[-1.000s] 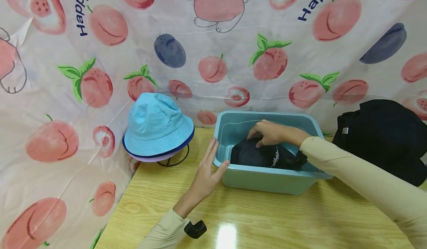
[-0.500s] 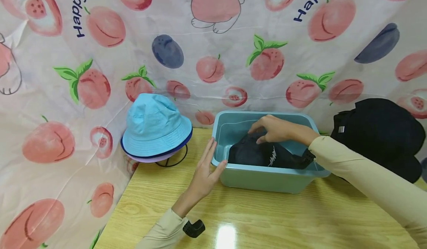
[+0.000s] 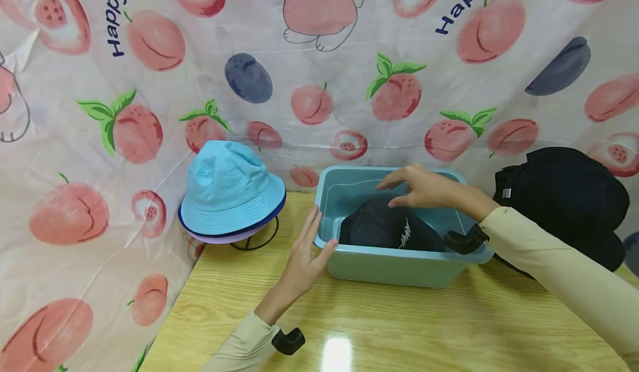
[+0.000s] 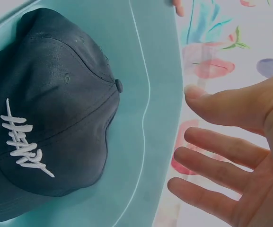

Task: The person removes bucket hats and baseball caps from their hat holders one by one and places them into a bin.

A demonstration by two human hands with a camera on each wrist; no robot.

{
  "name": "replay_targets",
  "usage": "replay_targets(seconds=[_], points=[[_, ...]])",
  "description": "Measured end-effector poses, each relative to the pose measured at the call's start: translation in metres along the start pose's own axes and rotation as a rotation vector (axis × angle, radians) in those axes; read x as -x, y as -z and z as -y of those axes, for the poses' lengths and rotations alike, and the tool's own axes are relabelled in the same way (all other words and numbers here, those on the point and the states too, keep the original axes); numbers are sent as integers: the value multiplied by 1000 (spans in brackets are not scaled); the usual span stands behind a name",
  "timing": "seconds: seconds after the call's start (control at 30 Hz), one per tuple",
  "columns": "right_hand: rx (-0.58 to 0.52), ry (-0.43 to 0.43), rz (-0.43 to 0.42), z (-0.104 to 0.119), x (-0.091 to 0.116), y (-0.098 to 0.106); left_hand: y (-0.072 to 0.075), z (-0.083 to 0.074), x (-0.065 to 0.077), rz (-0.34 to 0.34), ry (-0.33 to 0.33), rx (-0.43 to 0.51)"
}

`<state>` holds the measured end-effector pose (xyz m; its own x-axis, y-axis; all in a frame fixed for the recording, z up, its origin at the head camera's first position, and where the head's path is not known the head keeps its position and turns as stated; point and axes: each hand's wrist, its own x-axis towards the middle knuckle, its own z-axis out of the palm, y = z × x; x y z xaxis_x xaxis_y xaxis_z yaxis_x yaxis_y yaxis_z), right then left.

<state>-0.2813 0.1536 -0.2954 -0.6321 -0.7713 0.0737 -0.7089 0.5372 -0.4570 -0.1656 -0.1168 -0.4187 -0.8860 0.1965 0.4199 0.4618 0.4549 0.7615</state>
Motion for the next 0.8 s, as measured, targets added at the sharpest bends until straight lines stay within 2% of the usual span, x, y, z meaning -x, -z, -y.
replay_targets(seconds=[0.17, 0.37, 0.8], points=[[-16, -2, -51, 0, 9, 4, 0, -1, 0, 3, 7, 11], [22, -12, -117, -3, 20, 8, 0, -1, -1, -3, 5, 10], [58, 30, -248, -5, 46, 25, -1, 1, -1, -7, 11, 6]])
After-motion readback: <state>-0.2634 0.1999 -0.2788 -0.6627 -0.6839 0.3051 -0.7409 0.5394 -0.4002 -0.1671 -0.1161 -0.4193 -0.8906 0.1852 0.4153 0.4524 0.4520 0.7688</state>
